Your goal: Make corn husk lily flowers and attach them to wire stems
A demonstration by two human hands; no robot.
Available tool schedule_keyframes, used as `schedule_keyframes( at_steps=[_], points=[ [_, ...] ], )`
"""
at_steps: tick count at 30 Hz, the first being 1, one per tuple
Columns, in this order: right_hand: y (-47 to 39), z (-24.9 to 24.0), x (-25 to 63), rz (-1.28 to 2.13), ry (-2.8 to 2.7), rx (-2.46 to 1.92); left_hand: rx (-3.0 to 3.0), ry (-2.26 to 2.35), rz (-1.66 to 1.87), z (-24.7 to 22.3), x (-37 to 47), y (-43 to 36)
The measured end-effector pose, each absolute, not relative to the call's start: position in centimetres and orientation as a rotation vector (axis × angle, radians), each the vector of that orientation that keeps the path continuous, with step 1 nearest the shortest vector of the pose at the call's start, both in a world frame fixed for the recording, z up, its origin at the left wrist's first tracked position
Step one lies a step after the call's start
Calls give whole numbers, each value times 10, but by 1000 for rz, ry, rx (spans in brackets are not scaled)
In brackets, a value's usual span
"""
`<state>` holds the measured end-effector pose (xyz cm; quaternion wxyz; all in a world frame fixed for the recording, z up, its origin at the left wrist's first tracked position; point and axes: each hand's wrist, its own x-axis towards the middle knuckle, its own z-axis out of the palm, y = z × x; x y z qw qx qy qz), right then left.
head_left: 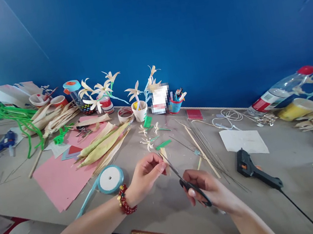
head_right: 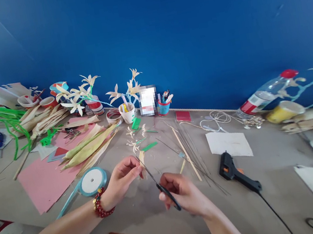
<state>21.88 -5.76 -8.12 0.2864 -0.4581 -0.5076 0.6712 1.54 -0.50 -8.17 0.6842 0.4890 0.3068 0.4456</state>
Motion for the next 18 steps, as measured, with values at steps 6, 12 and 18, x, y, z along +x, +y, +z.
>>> schedule_keyframes(
  at_steps=[6,12,18],
  points=[
    [-58,-84,217,1764,-1388,-1209,1132,706,987,-81,15,-4],
    [-58,-87,216,1758,-1380,-1197,1173,724,977,-83,14,-4],
    [-58,-90,216,1756,-1365,-1180,1183,715,974,-83,14,-4]
  ],
)
